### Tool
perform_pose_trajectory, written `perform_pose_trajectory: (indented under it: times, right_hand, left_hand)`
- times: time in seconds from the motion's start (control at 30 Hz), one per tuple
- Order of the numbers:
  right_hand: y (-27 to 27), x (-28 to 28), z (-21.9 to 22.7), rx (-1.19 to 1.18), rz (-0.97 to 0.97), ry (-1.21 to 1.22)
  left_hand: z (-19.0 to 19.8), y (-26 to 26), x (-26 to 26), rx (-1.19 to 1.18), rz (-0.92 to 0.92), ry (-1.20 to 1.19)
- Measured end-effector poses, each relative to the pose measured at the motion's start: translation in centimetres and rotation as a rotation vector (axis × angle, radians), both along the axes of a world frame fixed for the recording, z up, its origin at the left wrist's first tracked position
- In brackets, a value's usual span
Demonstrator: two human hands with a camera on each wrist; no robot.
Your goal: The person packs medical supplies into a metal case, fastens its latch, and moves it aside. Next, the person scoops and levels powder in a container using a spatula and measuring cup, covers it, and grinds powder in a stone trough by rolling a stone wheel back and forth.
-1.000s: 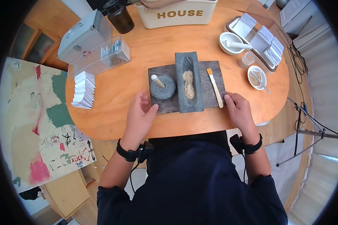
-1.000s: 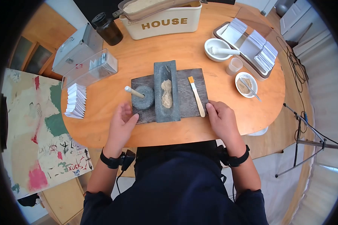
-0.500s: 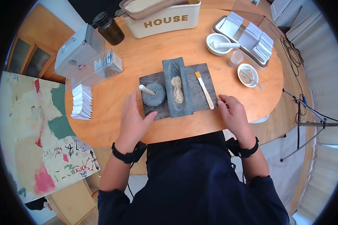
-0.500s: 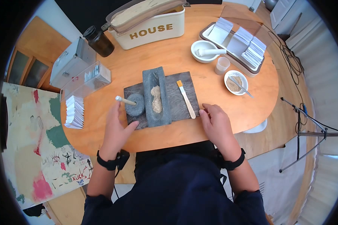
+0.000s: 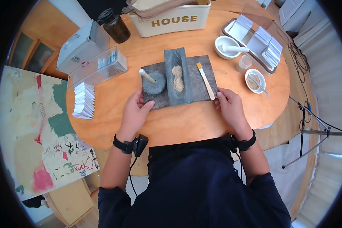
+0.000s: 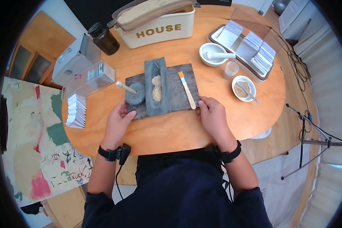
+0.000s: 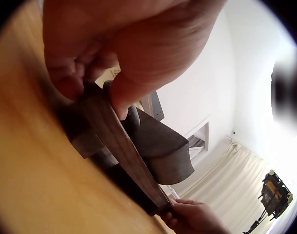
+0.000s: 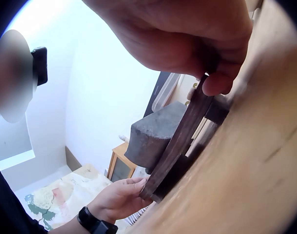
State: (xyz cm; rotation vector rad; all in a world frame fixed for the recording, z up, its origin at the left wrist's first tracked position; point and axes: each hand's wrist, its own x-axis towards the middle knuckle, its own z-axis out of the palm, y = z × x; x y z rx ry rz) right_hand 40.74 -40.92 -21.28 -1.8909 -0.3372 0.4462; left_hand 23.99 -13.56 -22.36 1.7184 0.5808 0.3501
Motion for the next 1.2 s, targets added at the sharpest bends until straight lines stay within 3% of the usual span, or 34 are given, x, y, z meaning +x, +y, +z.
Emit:
perform_pose_trajectory:
  times: [0.1, 0.17, 0.3, 0.4, 0.6, 0.7, 0.83, 0.9, 0.97, 1.0, 1.07, 1.2]
  right_hand:
    - [0.5, 0.5, -0.2, 0.025, 0.016, -0.012]
    - [0.4, 0.7, -0.4, 0.057, 0.028, 0.001]
    - [-0.8, 0.1, -1.2, 0.082, 0.028, 0.081]
    - [-1.5, -0.5, -1.6, 0.081, 0.002, -0.121]
    - [0.1, -0.9, 4.1, 0.116, 0.021, -0.33]
    - [4.9, -0.6, 8.6, 0.123, 0.318, -0.654]
    - [10.0, 0.7, 10.7, 0.029, 0.463, -0.794]
    - [10.0, 0.6, 11.8, 0.039, 0.43, -0.764]
    - [9.8, 0.7, 11.9, 0.054, 0.391, -0.724]
    - [9.3, 0.5, 11.5, 0.066, 0.36, -0.646]
    - [8.4, 0.4, 10.6, 0.058, 0.321, -0.549]
    - [6.9, 0.1, 10.4, 0.0, 0.326, -0.547]
  left_hand:
    - [1.2, 0.7, 0.2, 0.09, -0.013, 0.12]
    - [4.0, -0.2, 0.8, 0.479, 0.021, 0.203]
    - [4.7, 0.0, 2.0, 0.641, -0.069, 0.117]
    - [4.8, -0.3, 3.0, 0.669, -0.131, 0.107]
    - [3.9, 0.2, 2.7, 0.788, -0.086, 0.126]
    - [4.0, 0.0, 2.7, 0.879, -0.066, 0.141]
    - [6.4, -0.8, 3.0, 0.938, 0.003, -0.02]
    - [8.7, -1.2, 2.8, 0.948, 0.071, -0.109]
    - [11.4, -1.9, 1.8, 1.293, 0.059, -0.34]
    - [12.8, -2.4, 1.9, 1.284, 0.055, -0.335]
    - [14.7, -2.9, 2.7, 1.501, -0.283, -0.206]
    - [13.1, -0.7, 5.8, 1.736, -0.355, -0.11]
